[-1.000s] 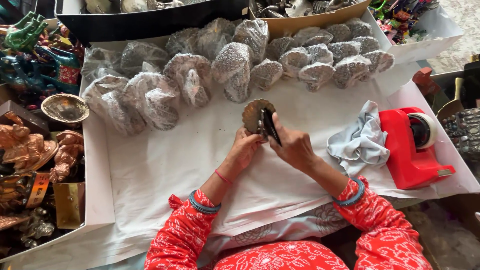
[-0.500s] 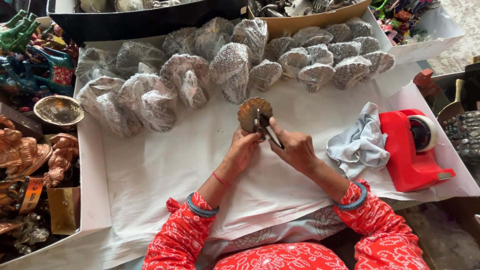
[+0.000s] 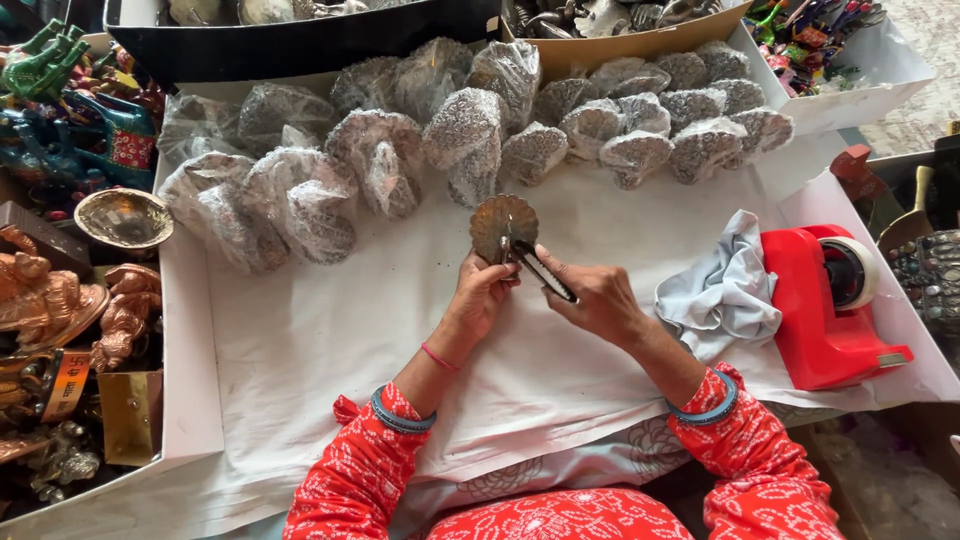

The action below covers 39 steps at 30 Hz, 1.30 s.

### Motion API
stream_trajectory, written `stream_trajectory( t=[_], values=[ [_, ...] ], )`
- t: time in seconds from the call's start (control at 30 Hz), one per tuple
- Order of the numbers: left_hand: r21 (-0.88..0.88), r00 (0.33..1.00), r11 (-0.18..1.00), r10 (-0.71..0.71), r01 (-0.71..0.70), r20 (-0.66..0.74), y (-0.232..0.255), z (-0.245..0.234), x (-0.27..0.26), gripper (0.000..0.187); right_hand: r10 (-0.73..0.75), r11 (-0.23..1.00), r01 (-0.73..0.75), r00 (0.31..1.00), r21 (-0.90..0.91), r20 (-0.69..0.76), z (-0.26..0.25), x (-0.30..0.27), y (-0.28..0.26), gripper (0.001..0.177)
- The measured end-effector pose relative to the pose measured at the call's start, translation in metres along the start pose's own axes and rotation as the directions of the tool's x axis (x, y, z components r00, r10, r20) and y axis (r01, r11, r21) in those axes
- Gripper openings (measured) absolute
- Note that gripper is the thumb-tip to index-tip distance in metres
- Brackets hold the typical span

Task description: Cleaning a metal peacock figurine with a brush and cloth.

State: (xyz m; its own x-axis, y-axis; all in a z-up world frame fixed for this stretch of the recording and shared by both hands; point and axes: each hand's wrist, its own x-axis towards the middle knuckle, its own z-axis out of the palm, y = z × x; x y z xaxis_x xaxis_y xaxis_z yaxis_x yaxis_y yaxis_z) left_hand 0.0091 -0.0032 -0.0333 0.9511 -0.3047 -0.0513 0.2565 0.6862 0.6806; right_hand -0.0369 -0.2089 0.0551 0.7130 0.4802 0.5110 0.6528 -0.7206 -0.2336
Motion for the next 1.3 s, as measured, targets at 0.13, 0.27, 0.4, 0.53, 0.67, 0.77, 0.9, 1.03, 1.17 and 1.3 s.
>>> stream_trajectory(
  t=[0.13, 0.27, 0.4, 0.53, 0.67, 0.77, 0.9, 1.03, 1.17, 1.3],
  values=[
    [0.119, 1.000, 0.993, -0.014, 0.014, -0.005, 0.002, 0.006, -0.003, 0.044, 0.052, 0.998, -0.053, 0.997, -0.022, -0.049, -0.010, 0.001, 0.021, 0.071],
    [0.323, 0.998, 0.946, -0.048, 0.035, 0.031, 0.009, 0.025, -0.011, 0.046, 0.175, 0.984, -0.172, 0.957, 0.033, -0.233, -0.027, 0.001, 0.036, 0.061],
    [0.470, 0.997, 0.880, -0.071, 0.069, -0.012, 0.016, 0.034, -0.016, 0.049, 0.097, 0.994, -0.082, 0.962, 0.068, -0.255, -0.052, 0.009, 0.030, 0.044],
    [0.509, 0.995, 0.856, -0.101, 0.089, -0.004, 0.011, 0.032, -0.015, 0.047, 0.058, 0.998, -0.054, 0.983, 0.028, -0.172, -0.054, 0.008, 0.039, 0.044],
    [0.530, 0.989, 0.848, -0.070, -0.008, 0.127, 0.003, 0.030, -0.015, 0.043, 0.051, 0.989, -0.044, 0.998, 0.139, -0.044, -0.046, 0.008, 0.041, 0.046],
    [0.518, 0.979, 0.853, -0.047, -0.063, 0.196, -0.002, 0.026, -0.012, 0.044, -0.024, 0.978, 0.017, 0.999, 0.207, 0.034, -0.046, 0.009, 0.034, 0.047],
    [0.574, 0.984, 0.817, -0.053, -0.055, 0.169, -0.003, 0.023, -0.011, 0.041, 0.018, 0.984, -0.016, 1.000, 0.179, -0.010, -0.056, 0.008, 0.042, 0.044],
    [0.576, 0.985, 0.817, -0.070, -0.033, 0.156, 0.000, 0.025, -0.012, 0.042, 0.046, 0.992, -0.041, 0.998, 0.118, -0.038, -0.052, 0.007, 0.044, 0.044],
    [0.582, 0.983, 0.812, -0.066, -0.047, 0.171, 0.001, 0.026, -0.013, 0.044, -0.017, 0.989, 0.018, 1.000, 0.146, -0.006, -0.046, 0.009, 0.034, 0.045],
    [0.588, 0.980, 0.807, -0.069, -0.054, 0.184, 0.002, 0.026, -0.015, 0.044, 0.029, 0.991, -0.022, 0.998, 0.131, -0.054, -0.051, 0.004, 0.048, 0.047]
  ],
)
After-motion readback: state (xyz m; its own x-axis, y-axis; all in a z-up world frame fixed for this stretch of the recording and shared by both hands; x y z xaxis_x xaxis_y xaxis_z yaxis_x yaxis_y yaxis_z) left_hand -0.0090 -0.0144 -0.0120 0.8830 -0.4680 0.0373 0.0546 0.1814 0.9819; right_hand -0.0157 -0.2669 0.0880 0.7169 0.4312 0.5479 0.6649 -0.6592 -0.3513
